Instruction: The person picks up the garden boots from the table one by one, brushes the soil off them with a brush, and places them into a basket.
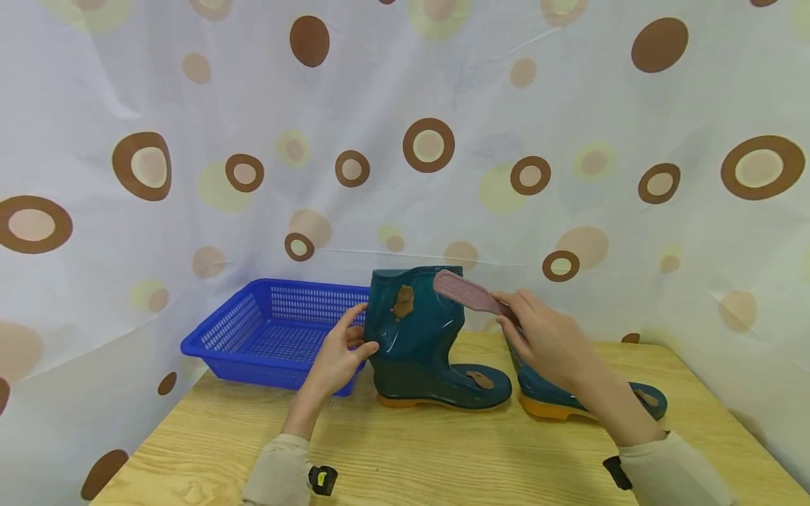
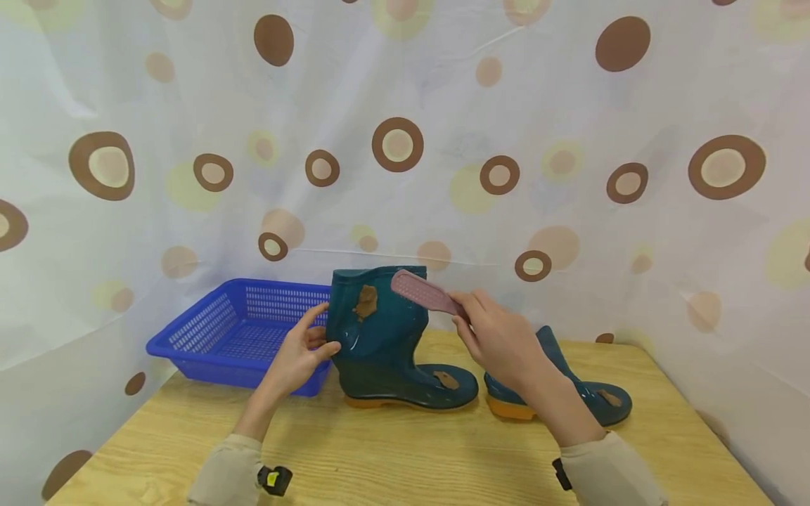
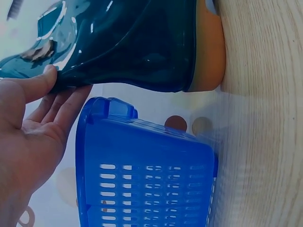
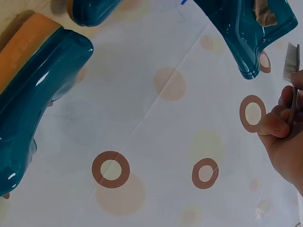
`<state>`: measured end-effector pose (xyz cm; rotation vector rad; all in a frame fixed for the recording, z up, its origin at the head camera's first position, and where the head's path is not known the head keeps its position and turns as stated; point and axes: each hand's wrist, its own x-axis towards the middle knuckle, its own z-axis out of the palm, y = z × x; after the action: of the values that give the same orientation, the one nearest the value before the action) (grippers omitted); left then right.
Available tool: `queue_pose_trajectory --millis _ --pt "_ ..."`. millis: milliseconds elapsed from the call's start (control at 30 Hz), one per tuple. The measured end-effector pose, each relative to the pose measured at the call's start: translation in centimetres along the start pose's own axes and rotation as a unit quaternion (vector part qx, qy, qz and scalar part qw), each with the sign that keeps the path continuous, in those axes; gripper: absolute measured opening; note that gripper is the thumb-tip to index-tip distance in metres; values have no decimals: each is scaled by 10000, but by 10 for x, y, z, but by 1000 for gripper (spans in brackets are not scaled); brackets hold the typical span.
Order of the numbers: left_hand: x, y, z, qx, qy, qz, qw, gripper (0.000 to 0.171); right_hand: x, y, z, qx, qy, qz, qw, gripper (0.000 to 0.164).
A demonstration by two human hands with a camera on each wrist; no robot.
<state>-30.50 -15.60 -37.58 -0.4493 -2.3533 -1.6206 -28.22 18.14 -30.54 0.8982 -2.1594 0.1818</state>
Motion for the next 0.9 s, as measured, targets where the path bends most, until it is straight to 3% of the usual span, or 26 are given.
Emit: queue_pose_trajectory --millis 600,900 --pt "-1 -3 0 70 88 -10 9999 70 21 -18 11 244 -222 -199 9993 38" --pt "1 -5 -1 -5 8 47 10000 70 29 -25 17 418 -420 -42 9982 36"
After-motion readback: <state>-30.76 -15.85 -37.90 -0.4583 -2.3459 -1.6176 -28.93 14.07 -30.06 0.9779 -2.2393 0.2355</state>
